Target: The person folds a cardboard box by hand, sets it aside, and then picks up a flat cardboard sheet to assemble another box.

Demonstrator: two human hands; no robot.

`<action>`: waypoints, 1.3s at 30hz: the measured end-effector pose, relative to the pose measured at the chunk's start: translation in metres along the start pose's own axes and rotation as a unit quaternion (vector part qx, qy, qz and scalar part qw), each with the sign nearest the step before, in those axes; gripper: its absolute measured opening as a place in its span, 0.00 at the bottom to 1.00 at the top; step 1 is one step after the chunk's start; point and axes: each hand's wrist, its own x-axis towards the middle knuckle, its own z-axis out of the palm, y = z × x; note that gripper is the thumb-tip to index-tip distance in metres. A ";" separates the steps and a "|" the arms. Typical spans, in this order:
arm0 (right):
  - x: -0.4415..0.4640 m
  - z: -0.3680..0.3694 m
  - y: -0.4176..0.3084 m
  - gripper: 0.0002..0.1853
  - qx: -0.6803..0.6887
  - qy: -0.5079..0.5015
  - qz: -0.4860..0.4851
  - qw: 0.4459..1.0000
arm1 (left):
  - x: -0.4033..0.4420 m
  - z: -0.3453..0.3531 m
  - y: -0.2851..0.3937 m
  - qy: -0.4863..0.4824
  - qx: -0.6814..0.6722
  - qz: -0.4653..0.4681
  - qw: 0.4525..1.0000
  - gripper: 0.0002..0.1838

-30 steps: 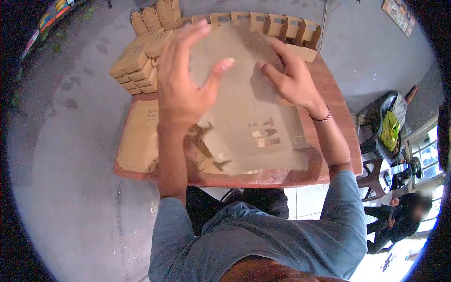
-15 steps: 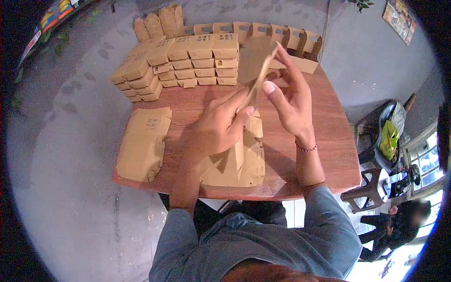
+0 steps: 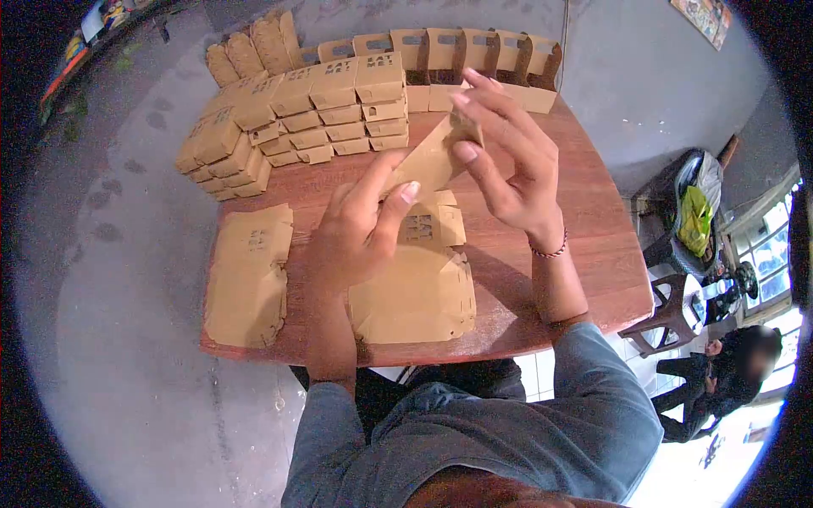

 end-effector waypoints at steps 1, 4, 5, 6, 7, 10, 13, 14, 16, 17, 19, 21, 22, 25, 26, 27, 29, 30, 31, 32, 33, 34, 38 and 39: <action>0.001 0.000 -0.001 0.22 -0.026 -0.008 -0.042 0.999 | 0.000 -0.002 0.003 0.002 0.034 -0.013 0.999 0.16; 0.000 -0.002 -0.007 0.21 -0.076 -0.055 -0.058 0.994 | -0.002 -0.005 0.005 0.018 0.124 -0.004 0.992 0.15; 0.000 -0.001 -0.007 0.21 -0.075 -0.058 -0.059 0.994 | -0.003 -0.006 0.005 0.029 0.180 0.017 0.983 0.15; -0.001 0.000 -0.007 0.21 -0.075 -0.053 -0.063 0.994 | -0.003 -0.006 0.002 0.032 0.179 0.014 0.983 0.15; -0.002 0.001 -0.008 0.21 -0.075 -0.049 -0.067 0.994 | -0.003 -0.007 -0.002 0.022 0.137 0.003 0.990 0.14; -0.002 0.002 -0.011 0.24 -0.092 -0.048 -0.094 0.990 | -0.002 -0.010 0.005 0.021 0.067 -0.023 0.997 0.13; -0.005 0.009 -0.005 0.29 -0.068 -0.061 -0.102 0.991 | -0.002 -0.015 0.003 0.030 0.059 -0.001 0.998 0.12; -0.005 0.011 -0.005 0.29 -0.064 -0.064 -0.104 0.990 | -0.002 -0.016 0.000 0.031 0.079 0.036 0.996 0.13; -0.006 0.015 -0.006 0.29 -0.062 -0.075 -0.100 0.990 | -0.002 -0.016 -0.002 0.043 0.071 0.025 0.996 0.12; -0.006 0.017 -0.007 0.29 -0.058 -0.077 -0.100 0.990 | -0.003 -0.016 -0.003 0.052 0.062 0.018 0.997 0.11; -0.007 0.019 -0.008 0.31 -0.071 -0.074 -0.114 0.988 | -0.002 -0.014 -0.003 0.066 0.050 0.026 0.996 0.11; -0.008 0.021 -0.015 0.32 -0.049 -0.067 -0.093 0.992 | -0.001 -0.012 -0.005 0.079 0.037 0.037 0.995 0.10; -0.008 0.022 -0.017 0.32 -0.031 -0.059 -0.072 0.995 | -0.001 -0.012 -0.007 0.090 0.041 0.054 0.994 0.10; -0.016 0.029 -0.013 0.32 0.019 -0.027 -0.048 0.998 | 0.000 -0.009 -0.007 0.103 0.027 0.067 0.992 0.09; -0.016 0.030 -0.014 0.32 0.019 -0.028 -0.048 0.998 | 0.000 -0.008 -0.007 0.105 0.008 0.066 0.992 0.09; -0.015 0.031 -0.014 0.30 0.032 -0.021 -0.060 0.997 | -0.001 -0.009 -0.005 0.106 0.009 0.065 0.992 0.09; -0.014 0.033 -0.014 0.27 0.046 -0.014 -0.073 0.996 | -0.002 -0.010 -0.002 0.098 0.012 0.036 0.995 0.09; -0.013 0.034 -0.015 0.23 0.039 -0.003 -0.080 0.996 | -0.002 -0.010 -0.003 0.098 0.012 0.036 0.994 0.09; -0.012 0.034 -0.015 0.19 0.032 0.008 -0.086 0.996 | -0.002 -0.010 -0.006 0.098 0.011 0.050 0.994 0.09; -0.011 0.034 -0.015 0.19 0.032 0.007 -0.085 0.996 | -0.001 -0.010 -0.008 0.098 0.009 0.064 0.993 0.08; -0.010 0.032 -0.016 0.17 0.015 -0.004 -0.089 0.996 | -0.002 -0.010 -0.007 0.098 0.009 0.064 0.993 0.08; -0.009 0.031 -0.016 0.15 -0.002 -0.016 -0.093 0.996 | -0.002 -0.011 -0.006 0.096 0.023 0.067 0.993 0.08; -0.007 0.025 -0.020 0.12 0.014 -0.036 -0.076 0.996 | -0.003 -0.014 0.000 0.078 0.026 0.057 0.995 0.07; -0.006 0.021 -0.019 0.12 0.027 -0.056 -0.079 0.995 | -0.004 -0.015 0.004 0.079 0.026 0.056 0.995 0.07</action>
